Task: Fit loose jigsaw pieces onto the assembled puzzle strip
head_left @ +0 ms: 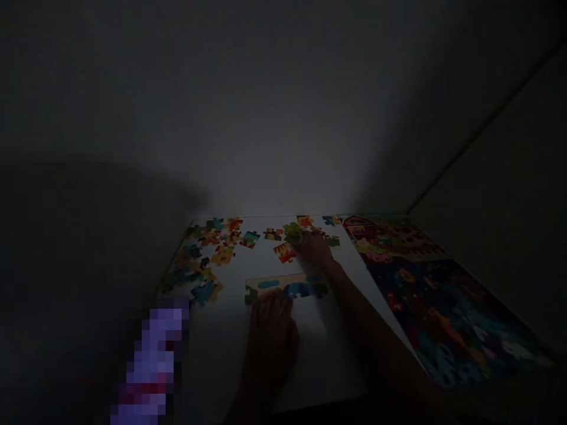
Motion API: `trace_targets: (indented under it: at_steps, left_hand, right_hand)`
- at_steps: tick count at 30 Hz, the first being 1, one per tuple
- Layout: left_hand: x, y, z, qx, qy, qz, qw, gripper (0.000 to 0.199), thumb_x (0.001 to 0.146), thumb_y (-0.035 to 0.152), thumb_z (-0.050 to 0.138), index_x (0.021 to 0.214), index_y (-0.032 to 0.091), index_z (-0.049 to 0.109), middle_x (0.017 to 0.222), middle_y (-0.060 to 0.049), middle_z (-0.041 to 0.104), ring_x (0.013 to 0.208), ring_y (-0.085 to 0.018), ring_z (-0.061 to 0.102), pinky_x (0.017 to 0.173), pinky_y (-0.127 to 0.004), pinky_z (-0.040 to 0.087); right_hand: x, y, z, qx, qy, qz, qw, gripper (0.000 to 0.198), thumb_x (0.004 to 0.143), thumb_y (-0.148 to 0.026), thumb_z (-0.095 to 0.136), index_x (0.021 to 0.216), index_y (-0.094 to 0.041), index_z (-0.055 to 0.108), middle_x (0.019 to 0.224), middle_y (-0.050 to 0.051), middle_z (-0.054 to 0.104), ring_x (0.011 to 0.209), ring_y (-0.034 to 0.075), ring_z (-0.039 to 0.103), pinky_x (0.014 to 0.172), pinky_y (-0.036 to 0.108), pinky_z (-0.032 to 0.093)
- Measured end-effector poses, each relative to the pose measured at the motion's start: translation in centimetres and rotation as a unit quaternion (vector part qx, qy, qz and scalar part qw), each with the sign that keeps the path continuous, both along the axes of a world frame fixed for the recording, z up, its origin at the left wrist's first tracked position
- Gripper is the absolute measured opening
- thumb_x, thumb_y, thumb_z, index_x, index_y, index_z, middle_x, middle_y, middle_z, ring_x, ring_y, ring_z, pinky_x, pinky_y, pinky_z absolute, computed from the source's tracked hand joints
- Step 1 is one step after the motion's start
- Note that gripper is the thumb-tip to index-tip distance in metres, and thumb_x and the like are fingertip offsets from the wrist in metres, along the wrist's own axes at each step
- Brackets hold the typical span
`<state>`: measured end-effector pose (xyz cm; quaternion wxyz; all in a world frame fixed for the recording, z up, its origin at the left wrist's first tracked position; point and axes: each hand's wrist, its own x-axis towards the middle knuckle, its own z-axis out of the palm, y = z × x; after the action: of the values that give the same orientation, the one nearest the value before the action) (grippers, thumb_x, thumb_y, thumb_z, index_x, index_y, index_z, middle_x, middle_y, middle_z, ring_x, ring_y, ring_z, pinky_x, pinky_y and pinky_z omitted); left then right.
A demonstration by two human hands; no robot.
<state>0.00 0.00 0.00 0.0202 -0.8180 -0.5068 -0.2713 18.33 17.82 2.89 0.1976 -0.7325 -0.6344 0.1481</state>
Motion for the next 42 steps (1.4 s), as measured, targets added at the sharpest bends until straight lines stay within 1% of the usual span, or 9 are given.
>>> trace_targets:
  at_steps: [6,11,15,20,23,27,31,34,42]
  left_hand:
    - [-0.9,0.3,-0.8,0.009,0.046,-0.025,0.999,0.041,0.093,0.021,0.045,0.132,0.020,0.058,0.140,-0.009,0.059,0.131,-0.027,0.052,0.110,-0.054,0.042]
    - [-1.1,0.5,-1.2,0.019,0.054,-0.032,0.998,0.041,0.093,0.022,0.047,0.133,0.020,0.057,0.140,-0.010,0.058,0.131,-0.028,0.052,0.109,-0.054,0.042]
    - [-0.4,0.2,-0.6,0.015,0.020,-0.005,1.000,0.038,0.094,0.019,0.042,0.127,0.018,0.061,0.137,-0.011,0.061,0.130,-0.027,0.053,0.111,-0.055,0.039]
    - [-0.3,0.2,0.0,0.028,0.013,-0.022,0.999,0.038,0.094,0.018,0.042,0.126,0.016,0.063,0.135,-0.012,0.062,0.130,-0.028,0.053,0.112,-0.054,0.038]
    - [-0.4,0.3,-0.2,0.017,0.009,-0.024,1.000,0.037,0.094,0.019,0.043,0.126,0.017,0.063,0.137,-0.011,0.061,0.130,-0.028,0.052,0.113,-0.055,0.037]
    - [-0.4,0.4,-0.3,0.009,0.009,-0.020,1.000,0.036,0.094,0.021,0.043,0.124,0.017,0.063,0.136,-0.012,0.061,0.129,-0.029,0.054,0.112,-0.056,0.037]
    - [-0.3,0.3,0.0,-0.004,0.016,-0.018,1.000,0.037,0.094,0.023,0.043,0.125,0.018,0.062,0.136,-0.012,0.061,0.129,-0.029,0.053,0.113,-0.058,0.034]
    - [-0.3,0.3,0.2,-0.014,0.010,-0.018,1.000,0.036,0.094,0.022,0.042,0.124,0.018,0.063,0.135,-0.011,0.062,0.129,-0.028,0.053,0.114,-0.058,0.034]
    - [-0.2,0.3,0.3,-0.030,0.016,-0.013,0.999,0.037,0.095,0.024,0.041,0.124,0.019,0.062,0.136,-0.011,0.061,0.131,-0.028,0.052,0.113,-0.056,0.036]
  right_hand:
    - [0.4,1.6,-1.1,0.007,-0.021,-0.004,1.000,0.046,0.080,-0.042,0.073,0.115,-0.015,0.061,0.123,0.020,0.060,0.109,0.030,0.061,0.087,0.037,0.047]
    - [1.4,2.3,-1.8,0.046,0.142,-0.026,0.988,0.039,0.065,-0.034,0.078,0.094,-0.017,0.057,0.095,0.008,0.065,0.086,0.021,0.062,0.074,0.030,0.049]
    - [3.4,2.1,-1.0,0.047,0.334,-0.088,0.937,0.030,0.065,-0.034,0.070,0.087,-0.020,0.055,0.072,-0.001,0.061,0.065,0.015,0.059,0.059,0.026,0.046]
    - [6.8,-0.7,0.6,0.058,0.341,-0.123,0.930,0.026,0.070,-0.041,0.063,0.081,-0.017,0.063,0.065,0.001,0.060,0.059,0.015,0.056,0.050,0.023,0.041]
    - [8.3,-3.4,1.1,0.051,0.346,-0.060,0.935,0.034,0.073,-0.043,0.060,0.094,-0.017,0.069,0.081,0.004,0.068,0.068,0.016,0.060,0.051,0.023,0.044]
    - [9.7,-6.8,1.5,0.021,0.338,0.055,0.939,0.034,0.075,-0.039,0.062,0.101,-0.019,0.072,0.099,0.006,0.071,0.089,0.019,0.064,0.072,0.028,0.052]
    - [10.8,-8.8,1.5,-0.061,0.352,0.110,0.928,0.042,0.070,-0.038,0.069,0.107,-0.017,0.072,0.089,0.004,0.070,0.081,0.018,0.063,0.073,0.029,0.050]
    - [10.9,-9.0,1.3,-0.101,0.350,0.135,0.921,0.032,0.064,-0.036,0.074,0.089,-0.016,0.073,0.080,0.003,0.070,0.074,0.017,0.062,0.068,0.028,0.048]
    - [8.9,-8.3,-0.1,-0.053,0.353,0.132,0.925,0.018,0.064,-0.029,0.069,0.077,-0.017,0.073,0.075,0.001,0.069,0.073,0.017,0.060,0.068,0.027,0.046]
